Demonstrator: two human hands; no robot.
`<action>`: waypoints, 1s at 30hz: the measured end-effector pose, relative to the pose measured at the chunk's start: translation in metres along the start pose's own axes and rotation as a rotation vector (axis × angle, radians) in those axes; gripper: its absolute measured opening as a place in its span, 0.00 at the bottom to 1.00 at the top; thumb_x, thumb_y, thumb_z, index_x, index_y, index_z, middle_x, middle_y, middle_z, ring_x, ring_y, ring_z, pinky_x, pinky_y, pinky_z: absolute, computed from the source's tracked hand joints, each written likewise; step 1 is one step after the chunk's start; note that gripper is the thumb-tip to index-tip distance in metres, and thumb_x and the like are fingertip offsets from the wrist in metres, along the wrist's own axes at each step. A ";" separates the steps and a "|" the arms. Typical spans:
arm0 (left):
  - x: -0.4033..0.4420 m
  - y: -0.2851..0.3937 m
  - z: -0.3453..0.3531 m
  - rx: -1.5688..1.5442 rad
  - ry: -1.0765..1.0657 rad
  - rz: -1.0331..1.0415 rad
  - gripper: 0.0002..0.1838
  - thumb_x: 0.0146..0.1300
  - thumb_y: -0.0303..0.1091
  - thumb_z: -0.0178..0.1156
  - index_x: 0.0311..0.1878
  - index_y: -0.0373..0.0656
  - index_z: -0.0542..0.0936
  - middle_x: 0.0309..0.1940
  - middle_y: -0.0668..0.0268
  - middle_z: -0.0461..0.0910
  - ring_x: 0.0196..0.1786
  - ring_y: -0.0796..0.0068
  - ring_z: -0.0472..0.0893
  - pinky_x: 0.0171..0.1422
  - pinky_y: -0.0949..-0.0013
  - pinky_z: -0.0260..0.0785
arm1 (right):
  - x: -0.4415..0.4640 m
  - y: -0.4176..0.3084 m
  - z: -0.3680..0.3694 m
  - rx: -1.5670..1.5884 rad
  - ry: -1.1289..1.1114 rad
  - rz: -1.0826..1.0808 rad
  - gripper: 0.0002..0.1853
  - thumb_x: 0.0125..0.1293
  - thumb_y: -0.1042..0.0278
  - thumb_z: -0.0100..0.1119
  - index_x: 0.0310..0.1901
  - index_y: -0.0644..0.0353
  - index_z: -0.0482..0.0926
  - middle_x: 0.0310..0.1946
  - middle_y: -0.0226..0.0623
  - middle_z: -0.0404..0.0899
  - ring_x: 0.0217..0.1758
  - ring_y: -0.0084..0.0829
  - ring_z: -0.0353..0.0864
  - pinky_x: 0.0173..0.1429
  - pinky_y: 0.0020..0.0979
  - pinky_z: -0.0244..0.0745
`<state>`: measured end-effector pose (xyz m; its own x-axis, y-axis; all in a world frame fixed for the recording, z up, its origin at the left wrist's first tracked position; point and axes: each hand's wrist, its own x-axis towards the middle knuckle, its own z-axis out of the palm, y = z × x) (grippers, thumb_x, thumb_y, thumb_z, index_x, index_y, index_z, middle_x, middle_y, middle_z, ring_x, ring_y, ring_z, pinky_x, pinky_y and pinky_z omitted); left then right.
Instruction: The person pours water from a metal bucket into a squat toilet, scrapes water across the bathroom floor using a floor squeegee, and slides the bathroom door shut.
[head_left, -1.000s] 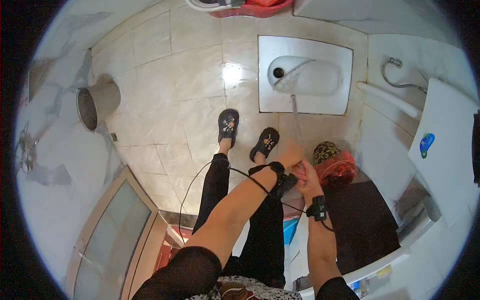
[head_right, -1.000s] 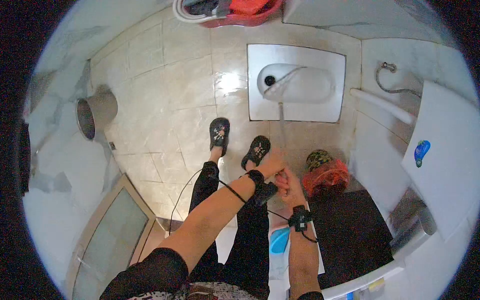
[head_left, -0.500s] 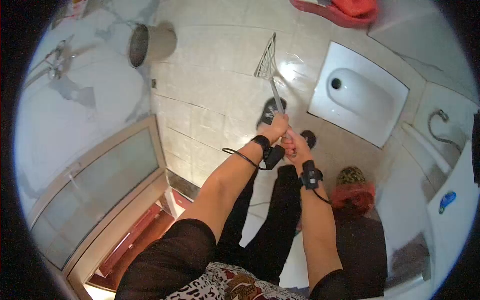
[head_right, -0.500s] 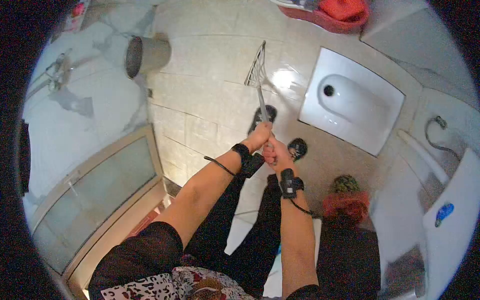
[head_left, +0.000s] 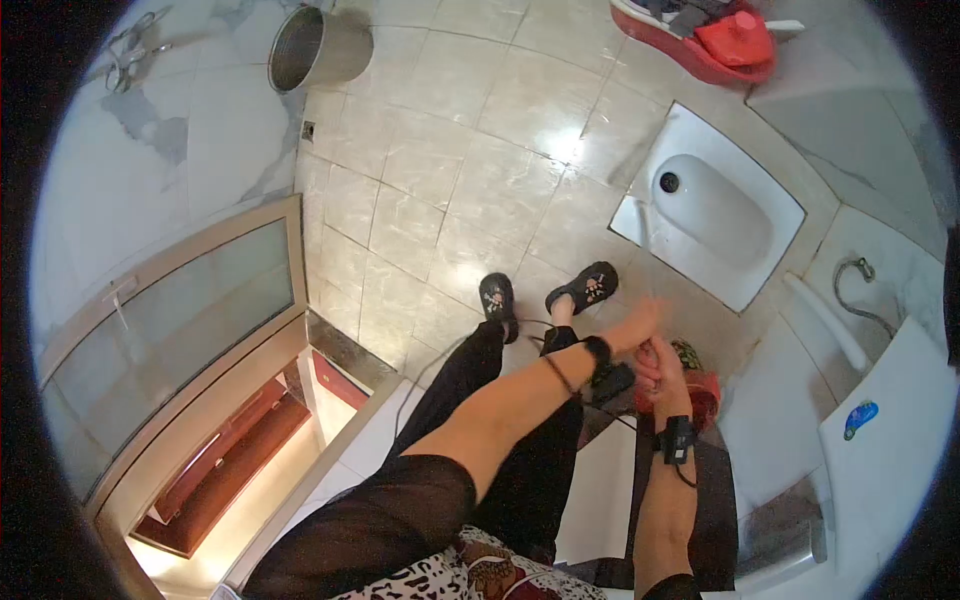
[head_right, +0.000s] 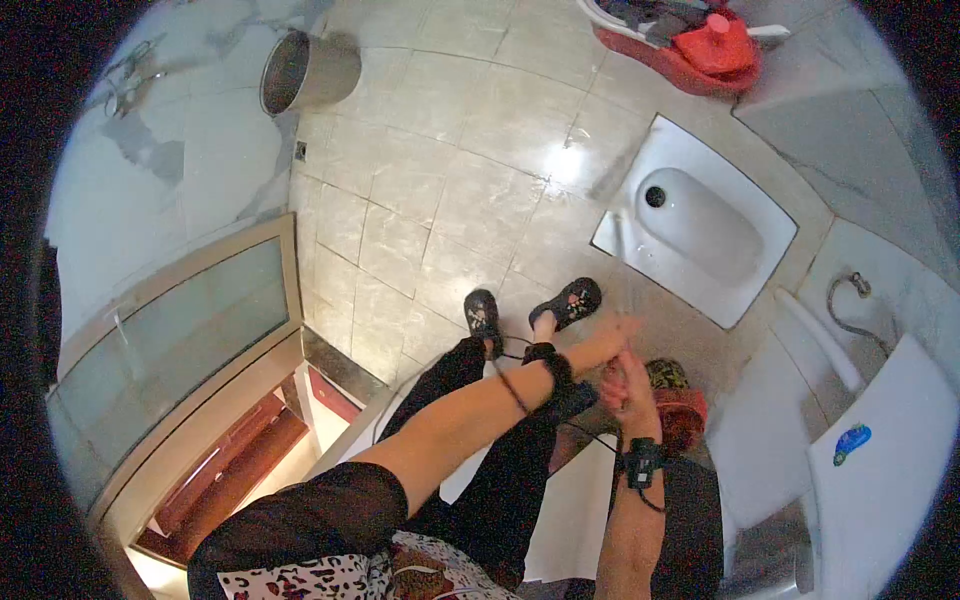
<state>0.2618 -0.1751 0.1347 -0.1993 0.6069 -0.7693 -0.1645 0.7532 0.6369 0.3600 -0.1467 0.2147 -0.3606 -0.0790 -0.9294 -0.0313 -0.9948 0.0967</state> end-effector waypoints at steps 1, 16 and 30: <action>0.008 -0.050 -0.010 0.008 0.140 0.052 0.16 0.62 0.41 0.42 0.34 0.34 0.68 0.23 0.54 0.71 0.27 0.61 0.73 0.32 0.60 0.65 | -0.002 0.002 0.030 -0.065 -0.002 0.001 0.12 0.59 0.52 0.51 0.33 0.49 0.65 0.12 0.21 0.59 0.08 0.12 0.54 0.07 0.15 0.45; 0.013 -0.134 -0.186 0.107 0.149 -0.093 0.11 0.57 0.35 0.45 0.30 0.36 0.70 0.23 0.62 0.70 0.25 0.73 0.72 0.25 0.67 0.65 | 0.146 0.072 0.119 -0.172 -0.200 0.245 0.17 0.61 0.52 0.49 0.21 0.52 0.65 0.09 0.17 0.58 0.07 0.12 0.53 0.08 0.16 0.46; -0.021 -0.063 0.011 -0.622 -0.345 -0.021 0.15 0.60 0.38 0.44 0.43 0.37 0.68 0.32 0.56 0.72 0.31 0.65 0.73 0.34 0.62 0.65 | -0.017 0.017 0.046 -0.199 0.150 -0.032 0.10 0.61 0.54 0.49 0.29 0.48 0.65 0.09 0.19 0.55 0.06 0.14 0.51 0.07 0.15 0.43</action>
<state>0.2866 -0.2320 0.1100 0.1103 0.7170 -0.6883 -0.7061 0.5439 0.4534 0.3224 -0.1598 0.2487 -0.2195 -0.0415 -0.9747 0.1493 -0.9888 0.0085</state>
